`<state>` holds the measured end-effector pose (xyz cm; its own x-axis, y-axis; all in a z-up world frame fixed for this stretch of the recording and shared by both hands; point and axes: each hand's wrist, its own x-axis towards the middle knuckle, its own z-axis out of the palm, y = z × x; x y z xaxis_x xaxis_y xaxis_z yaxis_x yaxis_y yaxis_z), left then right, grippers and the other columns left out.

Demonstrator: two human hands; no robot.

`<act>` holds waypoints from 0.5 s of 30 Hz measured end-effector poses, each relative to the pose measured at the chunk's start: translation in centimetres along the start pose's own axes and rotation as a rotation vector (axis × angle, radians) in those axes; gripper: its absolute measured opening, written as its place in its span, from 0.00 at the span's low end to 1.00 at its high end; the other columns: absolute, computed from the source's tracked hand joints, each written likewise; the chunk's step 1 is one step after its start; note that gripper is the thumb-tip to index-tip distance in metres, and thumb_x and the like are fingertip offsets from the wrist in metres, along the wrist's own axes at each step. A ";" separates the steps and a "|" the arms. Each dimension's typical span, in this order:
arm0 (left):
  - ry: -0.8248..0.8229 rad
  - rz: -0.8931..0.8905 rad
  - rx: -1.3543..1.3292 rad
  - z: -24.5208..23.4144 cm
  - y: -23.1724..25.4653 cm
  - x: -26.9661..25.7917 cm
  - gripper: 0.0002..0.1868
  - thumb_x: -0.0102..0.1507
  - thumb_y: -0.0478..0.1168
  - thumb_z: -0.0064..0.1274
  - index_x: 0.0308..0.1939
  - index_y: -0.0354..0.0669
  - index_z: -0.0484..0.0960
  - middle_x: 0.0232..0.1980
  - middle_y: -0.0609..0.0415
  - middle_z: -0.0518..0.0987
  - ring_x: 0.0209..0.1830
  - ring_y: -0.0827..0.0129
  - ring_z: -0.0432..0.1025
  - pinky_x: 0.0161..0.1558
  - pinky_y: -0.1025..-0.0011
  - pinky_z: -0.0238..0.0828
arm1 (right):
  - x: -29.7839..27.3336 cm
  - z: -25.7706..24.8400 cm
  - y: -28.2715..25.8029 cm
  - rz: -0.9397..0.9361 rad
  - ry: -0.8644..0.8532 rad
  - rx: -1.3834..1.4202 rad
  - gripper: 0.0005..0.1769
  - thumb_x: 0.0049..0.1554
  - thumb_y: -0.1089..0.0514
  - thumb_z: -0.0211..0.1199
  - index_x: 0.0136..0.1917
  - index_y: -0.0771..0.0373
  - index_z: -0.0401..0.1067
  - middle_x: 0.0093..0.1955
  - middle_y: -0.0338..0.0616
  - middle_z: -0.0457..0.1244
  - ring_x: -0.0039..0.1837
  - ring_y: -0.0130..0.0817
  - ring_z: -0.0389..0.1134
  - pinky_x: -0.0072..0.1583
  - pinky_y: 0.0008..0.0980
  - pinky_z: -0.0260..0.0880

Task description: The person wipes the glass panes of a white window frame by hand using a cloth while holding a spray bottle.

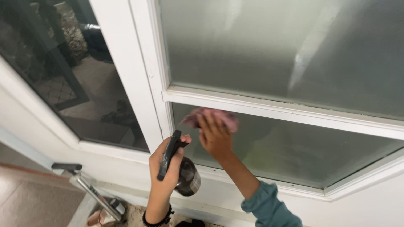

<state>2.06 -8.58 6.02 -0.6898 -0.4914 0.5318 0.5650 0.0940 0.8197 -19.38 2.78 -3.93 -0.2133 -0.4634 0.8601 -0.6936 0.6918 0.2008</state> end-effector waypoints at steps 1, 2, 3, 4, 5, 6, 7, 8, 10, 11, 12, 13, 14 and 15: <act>-0.008 -0.018 -0.012 -0.3 0.2 0.6 0.14 0.63 0.28 0.45 0.51 0.28 0.80 0.49 0.43 0.85 0.55 0.61 0.79 0.63 0.65 0.70 | -1.2 -0.7 1.3 0.117 -0.009 0.072 0.32 0.65 0.49 0.58 0.80 0.55 0.62 0.82 0.52 0.51 0.84 0.54 0.45 0.80 0.59 0.40; -0.017 -0.032 -0.014 -0.8 0.4 1.0 0.14 0.63 0.28 0.45 0.50 0.28 0.81 0.48 0.43 0.86 0.56 0.60 0.79 0.63 0.65 0.70 | -2.4 -1.6 3.1 0.183 0.098 -0.008 0.34 0.64 0.46 0.57 0.80 0.56 0.60 0.83 0.52 0.49 0.84 0.57 0.42 0.79 0.64 0.37; -0.023 -0.042 -0.020 -1.2 0.6 1.4 0.14 0.62 0.28 0.45 0.49 0.28 0.81 0.48 0.43 0.86 0.56 0.60 0.80 0.63 0.64 0.70 | -3.6 -2.8 5.4 0.242 0.208 -0.089 0.36 0.63 0.43 0.57 0.79 0.57 0.57 0.83 0.51 0.46 0.84 0.61 0.39 0.78 0.68 0.33; -0.029 -0.053 -0.025 -1.4 0.7 1.9 0.15 0.61 0.28 0.44 0.48 0.28 0.81 0.48 0.43 0.86 0.57 0.59 0.80 0.63 0.63 0.71 | -4.8 -4.1 7.8 0.284 0.311 -0.093 0.38 0.69 0.42 0.53 0.84 0.61 0.48 0.87 0.60 0.35 0.86 0.66 0.32 0.81 0.70 0.30; -0.051 -0.043 -0.034 -1.5 0.6 2.2 0.14 0.61 0.28 0.44 0.48 0.28 0.81 0.49 0.42 0.86 0.57 0.58 0.80 0.64 0.62 0.70 | -6.0 -5.5 9.8 0.380 0.363 -0.087 0.38 0.71 0.44 0.53 0.84 0.64 0.46 0.87 0.61 0.32 0.87 0.67 0.29 0.82 0.70 0.29; -0.073 -0.033 -0.042 -1.6 0.5 2.4 0.14 0.62 0.29 0.45 0.48 0.28 0.81 0.49 0.41 0.85 0.58 0.57 0.79 0.65 0.61 0.69 | -6.8 -6.4 11.2 0.474 0.418 -0.082 0.38 0.73 0.45 0.52 0.85 0.68 0.44 0.88 0.63 0.29 0.87 0.69 0.26 0.84 0.69 0.29; -0.095 -0.021 -0.052 -1.6 0.4 2.8 0.13 0.62 0.30 0.45 0.48 0.28 0.81 0.49 0.41 0.85 0.58 0.56 0.79 0.66 0.60 0.69 | -7.2 -7.0 12.0 0.496 0.465 -0.042 0.34 0.72 0.48 0.53 0.82 0.67 0.47 0.88 0.64 0.28 0.88 0.70 0.26 0.84 0.68 0.29; -0.103 -0.017 -0.080 -1.3 0.2 3.1 0.13 0.62 0.31 0.45 0.48 0.29 0.80 0.51 0.40 0.84 0.59 0.55 0.78 0.66 0.60 0.67 | -7.3 -7.7 12.8 0.517 0.513 -0.001 0.30 0.72 0.52 0.54 0.79 0.66 0.50 0.88 0.65 0.27 0.88 0.70 0.26 0.84 0.67 0.29; -0.120 -0.002 -0.129 -0.2 -0.3 3.6 0.11 0.63 0.32 0.45 0.46 0.29 0.78 0.54 0.40 0.83 0.62 0.55 0.76 0.68 0.60 0.64 | -7.2 -8.7 12.8 0.522 0.540 0.037 0.26 0.69 0.58 0.55 0.76 0.67 0.54 0.87 0.67 0.28 0.88 0.72 0.27 0.84 0.66 0.31; -0.159 0.015 -0.160 0.4 -0.5 4.0 0.11 0.63 0.33 0.45 0.47 0.30 0.77 0.54 0.40 0.83 0.62 0.55 0.75 0.68 0.60 0.63 | -6.6 -8.7 12.3 0.499 0.528 0.034 0.26 0.66 0.61 0.56 0.75 0.68 0.55 0.87 0.68 0.30 0.87 0.72 0.29 0.84 0.66 0.32; -0.199 0.032 -0.191 1.0 -0.7 4.2 0.12 0.63 0.34 0.45 0.47 0.31 0.76 0.54 0.40 0.83 0.62 0.55 0.75 0.69 0.60 0.63 | -6.0 -8.3 11.5 0.476 0.514 0.030 0.27 0.64 0.63 0.57 0.73 0.70 0.56 0.86 0.69 0.32 0.87 0.73 0.30 0.83 0.66 0.34; -0.232 0.039 -0.218 1.6 -1.0 4.1 0.12 0.62 0.35 0.45 0.47 0.32 0.76 0.54 0.40 0.83 0.63 0.55 0.75 0.69 0.60 0.62 | -5.8 -7.9 10.4 0.456 0.490 0.031 0.27 0.61 0.66 0.58 0.72 0.71 0.57 0.86 0.70 0.34 0.86 0.73 0.32 0.83 0.66 0.35; -0.276 0.009 -0.249 2.5 -1.6 4.3 0.11 0.63 0.35 0.46 0.47 0.32 0.76 0.52 0.40 0.83 0.61 0.55 0.75 0.68 0.59 0.63 | -5.6 -7.2 9.6 0.436 0.466 0.032 0.28 0.59 0.69 0.59 0.71 0.72 0.57 0.85 0.71 0.36 0.86 0.74 0.33 0.83 0.66 0.36; -0.316 -0.032 -0.279 3.6 -2.1 4.2 0.11 0.63 0.34 0.46 0.47 0.31 0.76 0.50 0.40 0.83 0.60 0.55 0.75 0.67 0.59 0.64 | -5.7 -6.4 8.6 0.365 0.428 0.034 0.27 0.60 0.67 0.59 0.72 0.69 0.59 0.85 0.70 0.36 0.86 0.73 0.32 0.82 0.67 0.38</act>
<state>-3.70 -7.73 7.28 -0.7893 -0.1965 0.5817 0.6120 -0.1760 0.7710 -19.72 14.95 -4.06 -0.1501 0.0735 0.9859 -0.6503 0.7439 -0.1544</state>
